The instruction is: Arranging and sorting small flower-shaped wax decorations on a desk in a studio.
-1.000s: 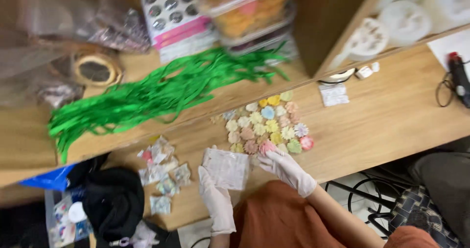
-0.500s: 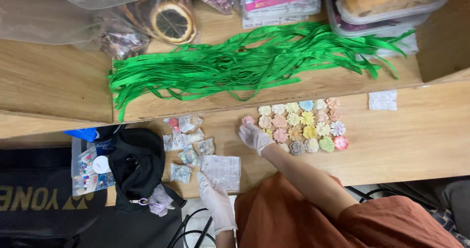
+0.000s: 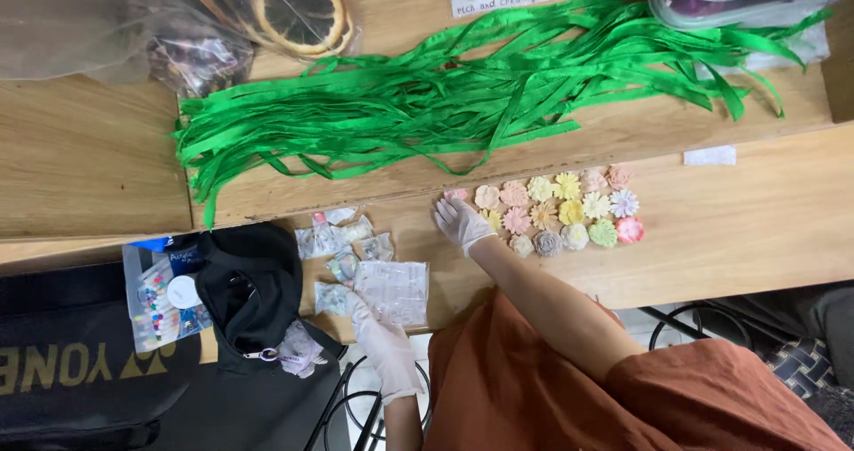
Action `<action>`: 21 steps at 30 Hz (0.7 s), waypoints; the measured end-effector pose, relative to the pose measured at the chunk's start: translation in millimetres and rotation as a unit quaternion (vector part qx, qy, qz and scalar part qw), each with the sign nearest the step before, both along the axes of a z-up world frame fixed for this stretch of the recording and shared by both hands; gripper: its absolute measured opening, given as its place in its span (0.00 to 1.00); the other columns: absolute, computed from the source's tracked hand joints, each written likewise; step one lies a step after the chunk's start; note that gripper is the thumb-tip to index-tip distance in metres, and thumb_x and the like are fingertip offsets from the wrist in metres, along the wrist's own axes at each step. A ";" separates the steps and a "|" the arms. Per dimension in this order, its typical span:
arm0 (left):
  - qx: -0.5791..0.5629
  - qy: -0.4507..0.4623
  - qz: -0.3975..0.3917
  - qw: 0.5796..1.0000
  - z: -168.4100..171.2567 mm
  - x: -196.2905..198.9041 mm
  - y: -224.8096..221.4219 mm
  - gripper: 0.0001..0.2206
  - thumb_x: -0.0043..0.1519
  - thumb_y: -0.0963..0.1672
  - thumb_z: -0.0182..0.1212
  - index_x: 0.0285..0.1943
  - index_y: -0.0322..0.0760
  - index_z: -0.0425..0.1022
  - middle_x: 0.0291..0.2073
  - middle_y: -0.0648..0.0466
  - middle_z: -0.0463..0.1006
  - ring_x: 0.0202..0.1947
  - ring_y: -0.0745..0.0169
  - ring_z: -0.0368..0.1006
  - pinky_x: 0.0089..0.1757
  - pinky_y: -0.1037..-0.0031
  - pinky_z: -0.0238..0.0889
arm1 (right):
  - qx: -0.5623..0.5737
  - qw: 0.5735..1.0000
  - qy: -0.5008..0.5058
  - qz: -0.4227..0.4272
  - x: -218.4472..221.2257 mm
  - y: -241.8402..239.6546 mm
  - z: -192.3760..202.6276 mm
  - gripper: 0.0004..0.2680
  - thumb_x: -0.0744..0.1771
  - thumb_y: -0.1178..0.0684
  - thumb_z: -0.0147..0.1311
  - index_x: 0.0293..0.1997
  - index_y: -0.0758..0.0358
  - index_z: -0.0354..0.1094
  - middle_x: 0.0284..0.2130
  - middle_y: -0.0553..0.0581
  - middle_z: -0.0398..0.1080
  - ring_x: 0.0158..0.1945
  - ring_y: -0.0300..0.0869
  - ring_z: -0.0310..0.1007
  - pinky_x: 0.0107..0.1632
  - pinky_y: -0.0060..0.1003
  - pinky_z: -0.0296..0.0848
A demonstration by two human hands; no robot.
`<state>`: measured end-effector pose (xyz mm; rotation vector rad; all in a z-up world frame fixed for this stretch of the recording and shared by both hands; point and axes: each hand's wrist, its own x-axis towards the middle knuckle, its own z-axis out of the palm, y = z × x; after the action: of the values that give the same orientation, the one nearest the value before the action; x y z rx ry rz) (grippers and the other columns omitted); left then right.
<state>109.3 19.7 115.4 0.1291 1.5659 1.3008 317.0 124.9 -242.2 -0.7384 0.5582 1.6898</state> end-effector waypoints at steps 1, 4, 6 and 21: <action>-0.007 -0.023 0.014 1.000 3.0 1.6 1.9 0.28 0.65 0.56 0.53 0.67 0.36 0.69 0.62 0.51 0.74 0.59 0.61 0.68 0.57 0.69 0.59 | 0.007 1.000 0.004 -0.012 1.7 2.8 7.2 0.14 0.71 0.46 0.47 0.62 0.57 0.66 0.63 0.51 0.68 0.66 0.44 0.66 0.63 0.43 0.69; -0.026 -0.051 0.030 0.998 12.7 7.0 4.0 0.27 0.65 0.56 0.52 0.67 0.38 0.68 0.62 0.53 0.73 0.59 0.62 0.68 0.57 0.70 0.59 | -0.031 0.999 0.005 -0.032 -1.8 -2.4 49.8 0.14 0.71 0.47 0.48 0.63 0.57 0.65 0.63 0.51 0.68 0.65 0.45 0.67 0.63 0.42 0.69; -0.038 -0.056 0.031 0.997 1.7 6.0 -2.5 0.27 0.65 0.56 0.52 0.68 0.39 0.68 0.62 0.54 0.73 0.59 0.63 0.68 0.57 0.70 0.59 | -0.078 0.996 0.002 -0.041 -5.0 -14.5 61.3 0.13 0.71 0.47 0.48 0.62 0.56 0.64 0.63 0.50 0.69 0.65 0.45 0.68 0.63 0.43 0.70; 0.026 -0.124 0.026 0.992 -4.0 15.8 -4.6 0.27 0.65 0.54 0.54 0.68 0.35 0.69 0.64 0.50 0.74 0.61 0.56 0.70 0.59 0.63 0.62 | -0.078 0.989 0.085 -0.097 7.9 -24.5 86.1 0.13 0.71 0.60 0.43 0.62 0.73 0.58 0.56 0.66 0.71 0.54 0.53 0.76 0.54 0.44 0.77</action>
<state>125.1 15.1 111.4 -0.0394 1.3321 1.3444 324.8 100.3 -156.2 -0.6332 0.8623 1.5476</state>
